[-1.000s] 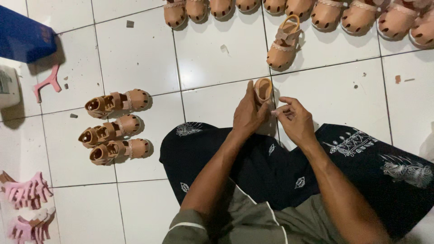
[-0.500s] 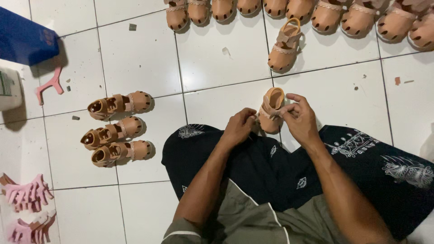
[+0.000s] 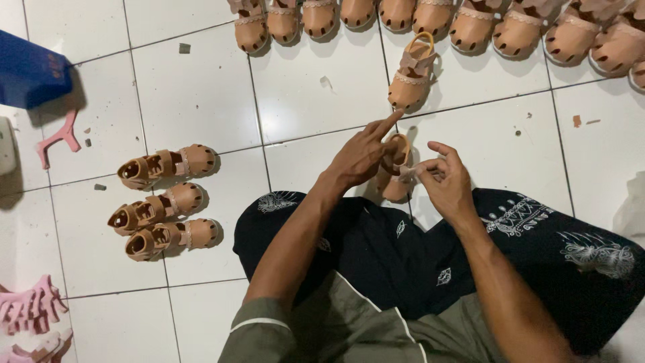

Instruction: The person sits on a tiled floor surrounded by rows of small leather children's sandals. They pick up one sandal at a time, press and fit white decorative trim pieces onto the upper by hand, then set the sandal down in a row and take the next one.

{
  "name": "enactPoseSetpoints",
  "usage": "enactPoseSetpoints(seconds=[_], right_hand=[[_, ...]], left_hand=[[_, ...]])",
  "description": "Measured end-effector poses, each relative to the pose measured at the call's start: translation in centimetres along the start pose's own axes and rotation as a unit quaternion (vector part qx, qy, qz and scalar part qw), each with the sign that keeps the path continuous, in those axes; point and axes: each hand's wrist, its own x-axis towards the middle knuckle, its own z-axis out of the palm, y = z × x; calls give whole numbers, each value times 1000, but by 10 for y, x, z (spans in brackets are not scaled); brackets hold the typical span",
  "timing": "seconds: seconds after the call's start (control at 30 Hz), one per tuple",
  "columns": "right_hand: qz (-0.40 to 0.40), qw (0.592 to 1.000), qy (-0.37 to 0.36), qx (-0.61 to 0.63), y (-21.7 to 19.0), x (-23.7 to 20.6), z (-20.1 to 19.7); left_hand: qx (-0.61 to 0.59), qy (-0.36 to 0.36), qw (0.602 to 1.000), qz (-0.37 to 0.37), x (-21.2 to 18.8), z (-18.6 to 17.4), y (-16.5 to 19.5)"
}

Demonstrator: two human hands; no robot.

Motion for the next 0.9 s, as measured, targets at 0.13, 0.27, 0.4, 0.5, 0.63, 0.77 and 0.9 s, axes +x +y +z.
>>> enactPoseSetpoints(seconds=[0.13, 0.27, 0.4, 0.5, 0.63, 0.77, 0.9], right_hand=[[10, 999, -10, -29, -8, -2, 2], [-2, 1000, -12, -12, -8, -1, 4], [-19, 999, 5, -40, -1, 0, 5], [30, 999, -40, -6, 5, 1, 7], [16, 999, -44, -28, 6, -1, 10], [29, 998, -47, -30, 0, -4, 14], [41, 997, -59, -11, -5, -6, 14]], left_hand=[[14, 34, 999, -18, -7, -5, 2], [-94, 129, 965, -208, -36, 2, 40], [-248, 141, 900, -331, -55, 22, 73], [-276, 175, 888, -323, -57, 34, 77], [-213, 231, 919, -237, -60, 35, 75], [-236, 182, 912, -281, -57, 35, 76], [-297, 185, 892, -287, -55, 37, 71]])
